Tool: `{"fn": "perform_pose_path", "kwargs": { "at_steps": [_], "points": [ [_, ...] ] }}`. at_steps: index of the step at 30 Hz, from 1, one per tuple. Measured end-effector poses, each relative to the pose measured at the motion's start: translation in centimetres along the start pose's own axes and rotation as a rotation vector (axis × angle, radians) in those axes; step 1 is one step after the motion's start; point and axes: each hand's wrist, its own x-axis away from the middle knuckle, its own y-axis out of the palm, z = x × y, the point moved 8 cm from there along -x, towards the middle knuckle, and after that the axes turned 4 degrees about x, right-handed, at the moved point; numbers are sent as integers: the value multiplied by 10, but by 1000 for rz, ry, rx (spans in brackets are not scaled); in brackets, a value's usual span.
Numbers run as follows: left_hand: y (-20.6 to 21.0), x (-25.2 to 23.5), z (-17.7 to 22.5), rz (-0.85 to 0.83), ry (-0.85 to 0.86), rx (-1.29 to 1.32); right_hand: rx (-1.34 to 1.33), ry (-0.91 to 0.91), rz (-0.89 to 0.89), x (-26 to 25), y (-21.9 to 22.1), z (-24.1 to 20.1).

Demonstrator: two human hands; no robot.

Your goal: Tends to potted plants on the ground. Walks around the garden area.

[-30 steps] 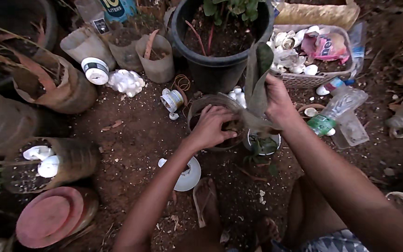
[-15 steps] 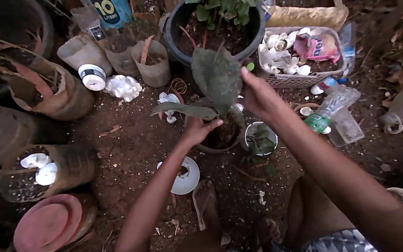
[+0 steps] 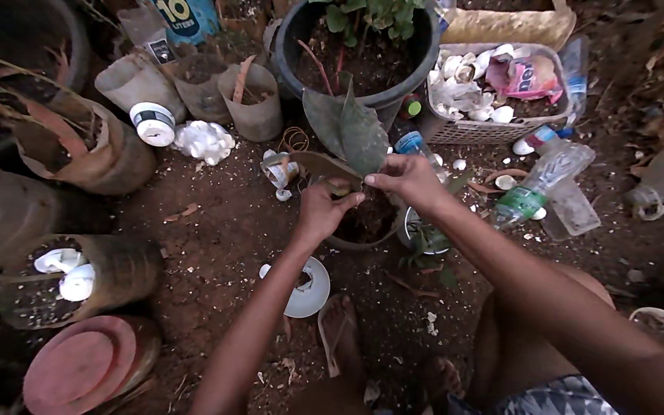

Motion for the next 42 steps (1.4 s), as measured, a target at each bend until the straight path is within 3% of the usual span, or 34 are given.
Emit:
{"fn": "perform_pose_path", "kwargs": {
  "at_steps": [14, 29, 36, 42],
  "points": [
    [-2, -1, -5, -12, 16, 276, -157, -13, 71, 9, -2, 1],
    [-5, 1, 4, -34, 54, 270, -247, -7, 55, 12, -3, -2],
    [-12, -2, -9, -12, 15, 479, -176, -91, -45, 14, 7, -24],
    [-13, -4, -15, -16, 12, 649, 119, -269, -27, 18, 11, -36]
  ]
}}
